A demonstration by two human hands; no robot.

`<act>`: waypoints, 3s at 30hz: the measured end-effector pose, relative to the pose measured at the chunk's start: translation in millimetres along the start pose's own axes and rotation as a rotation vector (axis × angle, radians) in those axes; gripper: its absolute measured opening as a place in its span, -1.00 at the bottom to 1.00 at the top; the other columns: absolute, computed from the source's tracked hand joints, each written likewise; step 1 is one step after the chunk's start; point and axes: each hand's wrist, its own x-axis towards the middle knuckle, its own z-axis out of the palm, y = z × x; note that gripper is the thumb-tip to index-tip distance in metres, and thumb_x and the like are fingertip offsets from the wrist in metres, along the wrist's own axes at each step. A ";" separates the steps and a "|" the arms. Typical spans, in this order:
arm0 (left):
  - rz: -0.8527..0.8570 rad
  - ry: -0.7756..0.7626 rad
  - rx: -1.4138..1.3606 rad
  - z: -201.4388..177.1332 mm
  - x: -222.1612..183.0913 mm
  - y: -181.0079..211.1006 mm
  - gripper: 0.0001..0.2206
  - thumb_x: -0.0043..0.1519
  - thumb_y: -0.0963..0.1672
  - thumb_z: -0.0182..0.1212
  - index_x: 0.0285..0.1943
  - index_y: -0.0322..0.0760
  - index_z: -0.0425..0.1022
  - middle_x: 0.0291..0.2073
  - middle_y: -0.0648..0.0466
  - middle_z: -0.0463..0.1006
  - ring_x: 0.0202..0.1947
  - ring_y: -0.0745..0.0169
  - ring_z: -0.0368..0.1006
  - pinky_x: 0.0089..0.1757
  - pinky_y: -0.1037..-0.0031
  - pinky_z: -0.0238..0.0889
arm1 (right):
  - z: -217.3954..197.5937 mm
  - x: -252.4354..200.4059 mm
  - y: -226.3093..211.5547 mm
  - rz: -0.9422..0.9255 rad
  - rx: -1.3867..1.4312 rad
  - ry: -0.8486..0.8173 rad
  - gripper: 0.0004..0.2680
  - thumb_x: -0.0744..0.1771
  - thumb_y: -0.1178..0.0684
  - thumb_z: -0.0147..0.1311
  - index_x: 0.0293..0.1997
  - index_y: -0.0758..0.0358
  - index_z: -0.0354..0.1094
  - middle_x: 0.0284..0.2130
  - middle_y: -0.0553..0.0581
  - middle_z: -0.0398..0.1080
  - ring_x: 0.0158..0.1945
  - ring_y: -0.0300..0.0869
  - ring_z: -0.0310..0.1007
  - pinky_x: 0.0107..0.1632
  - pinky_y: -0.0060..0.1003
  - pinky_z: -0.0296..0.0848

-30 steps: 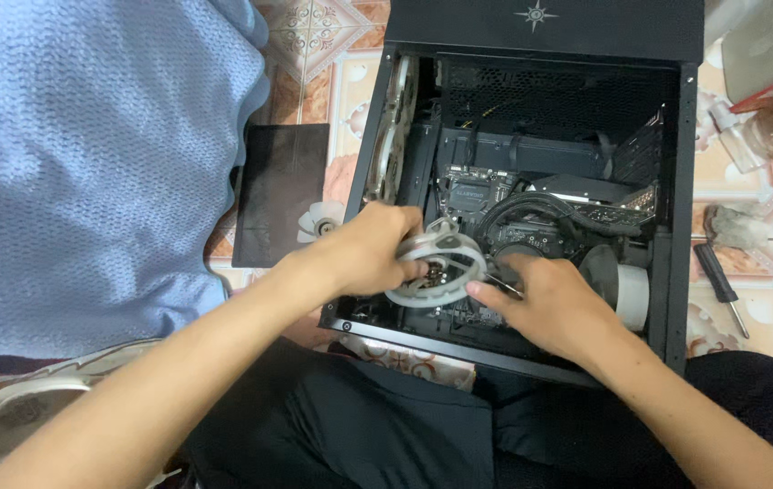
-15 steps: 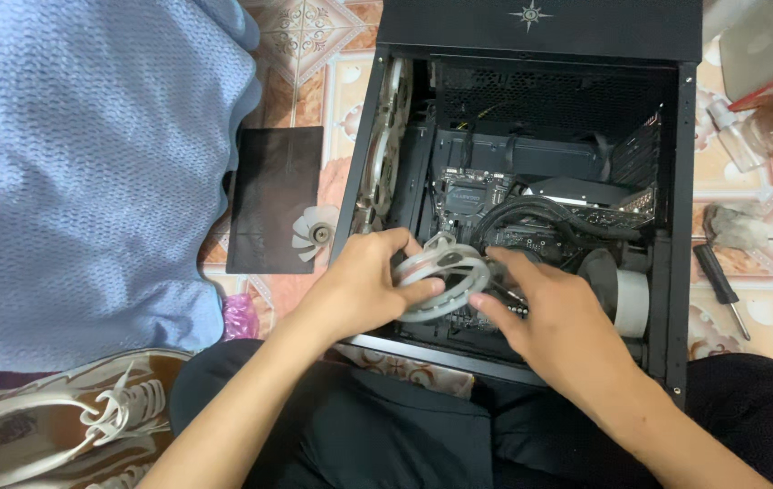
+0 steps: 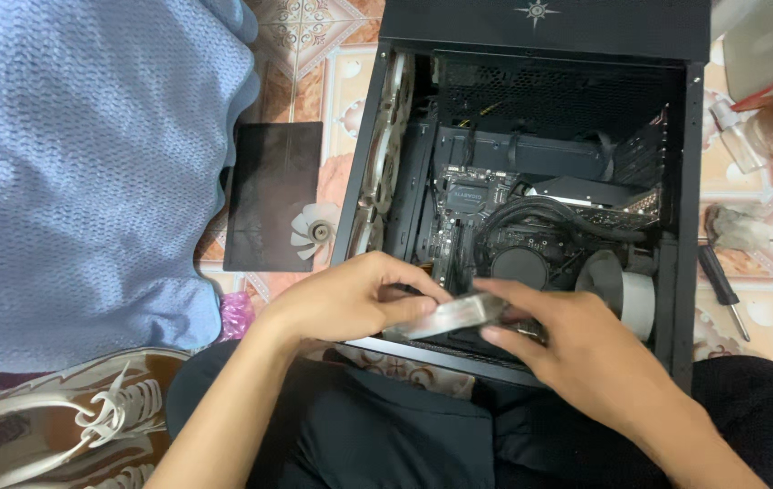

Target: The person disassembles and cleans a computer cooling fan and works inside an open computer case by hand and with a screwdriver.

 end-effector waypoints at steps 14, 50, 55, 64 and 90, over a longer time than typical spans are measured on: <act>-0.052 0.014 -0.293 -28.1 25.3 -7.8 -0.63 0.29 -0.31 -0.20 0.19 -0.27 0.45 0.01 -0.12 0.56 -0.07 0.16 0.59 -0.09 0.37 0.65 | 15.8 43.4 18.7 0.006 -0.170 -0.223 -0.77 0.34 -0.28 0.01 0.06 -0.39 0.51 -0.10 -0.30 0.62 -0.10 -0.30 0.68 -0.01 -0.36 0.53; 0.443 0.386 0.544 -37.4 31.4 -34.0 -0.76 -0.01 -0.37 0.16 -0.19 -0.39 0.49 -0.29 0.01 0.55 -0.24 0.01 0.38 -0.16 0.30 0.24 | 56.2 83.4 97.8 0.305 -0.283 -0.469 -0.77 0.38 -0.01 -0.01 0.12 -0.17 0.05 -0.63 0.14 0.34 -0.65 -0.10 0.18 -0.41 -0.16 0.06; 0.447 0.405 0.700 -24.8 39.3 -44.9 -0.89 0.15 -0.21 0.10 -0.45 -0.30 0.33 -0.46 0.00 0.41 -0.33 -0.05 0.30 -0.26 0.22 0.15 | 54.5 79.6 82.6 0.304 -0.359 -0.252 -0.77 0.31 0.20 -0.14 0.03 -0.03 0.10 -0.48 0.30 0.58 -0.33 0.22 0.64 -0.19 0.01 0.44; -0.297 -0.321 1.013 4.7 131.5 -86.6 -0.63 0.17 -0.31 0.19 0.15 -0.17 0.54 0.04 0.01 0.58 -0.01 -0.12 0.58 -0.12 0.17 0.50 | 49.7 69.2 68.8 0.237 -0.335 -0.111 -0.83 0.31 0.24 -0.17 -0.04 0.16 0.12 -0.57 0.48 0.42 -0.45 0.41 0.39 -0.35 0.12 0.12; -0.407 -0.928 1.003 0.5 157.3 -112.7 -0.59 0.24 0.04 0.20 0.26 -0.06 0.53 0.16 0.02 0.60 0.19 0.07 0.49 0.14 0.32 0.33 | 45.6 63.8 40.5 -0.081 -0.449 0.023 -0.87 0.32 -0.02 0.16 -0.25 0.18 0.50 -0.58 0.13 0.49 -0.43 -0.16 0.61 -0.46 -0.37 0.58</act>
